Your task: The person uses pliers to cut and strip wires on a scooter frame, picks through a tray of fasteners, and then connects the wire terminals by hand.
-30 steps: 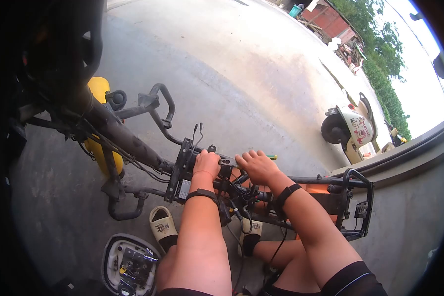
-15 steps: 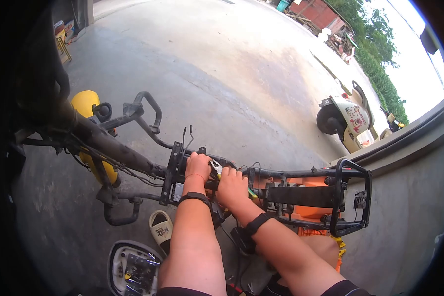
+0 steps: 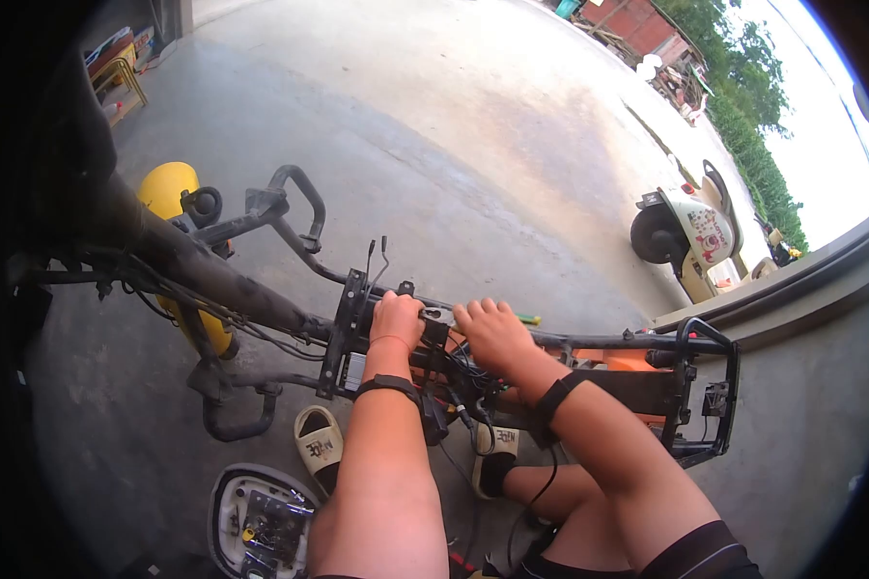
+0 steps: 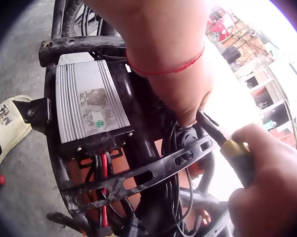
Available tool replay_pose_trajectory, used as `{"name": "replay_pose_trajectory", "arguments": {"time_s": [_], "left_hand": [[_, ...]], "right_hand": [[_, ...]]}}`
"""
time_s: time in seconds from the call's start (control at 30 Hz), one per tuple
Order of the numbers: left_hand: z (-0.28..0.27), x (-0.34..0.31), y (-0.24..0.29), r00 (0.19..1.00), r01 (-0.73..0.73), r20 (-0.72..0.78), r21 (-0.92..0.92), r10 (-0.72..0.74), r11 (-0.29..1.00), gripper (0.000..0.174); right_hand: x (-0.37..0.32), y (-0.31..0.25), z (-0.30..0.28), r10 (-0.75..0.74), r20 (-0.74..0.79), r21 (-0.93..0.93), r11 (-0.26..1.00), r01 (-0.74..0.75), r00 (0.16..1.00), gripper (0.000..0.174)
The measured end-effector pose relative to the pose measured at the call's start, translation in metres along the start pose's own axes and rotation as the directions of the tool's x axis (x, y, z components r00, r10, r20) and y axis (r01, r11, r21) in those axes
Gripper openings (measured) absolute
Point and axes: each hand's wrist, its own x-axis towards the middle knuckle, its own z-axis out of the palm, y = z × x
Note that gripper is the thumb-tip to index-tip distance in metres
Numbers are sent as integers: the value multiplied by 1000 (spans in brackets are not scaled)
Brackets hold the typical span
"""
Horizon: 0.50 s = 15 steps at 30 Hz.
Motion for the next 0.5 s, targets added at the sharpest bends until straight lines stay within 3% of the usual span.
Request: {"name": "replay_pose_trajectory", "arguments": {"time_s": [0.13,0.27,0.3,0.37,0.5], "left_hand": [[3,-3,0,999,-3,-49,-17,3,1000,24],[-1,-6,5,999,8,-49,-39,-10,999,21],[-1,-6,4,999,-11,-51,-27,9,1000,20],[4,-8,-1,999,-23,-42,-17,22,1000,20],[6,-1,-5,994,-50,-97,-22,48,998,23]], "right_hand": [[-9,-42,18,237,-136,99,969,-225,962,37],[-8,-92,21,545,-2,256,811,-526,839,42],[-6,-98,17,564,75,263,784,-562,823,45],[-9,-99,12,544,42,261,804,-535,838,49],[-12,-55,9,323,29,181,929,-323,946,55]]}}
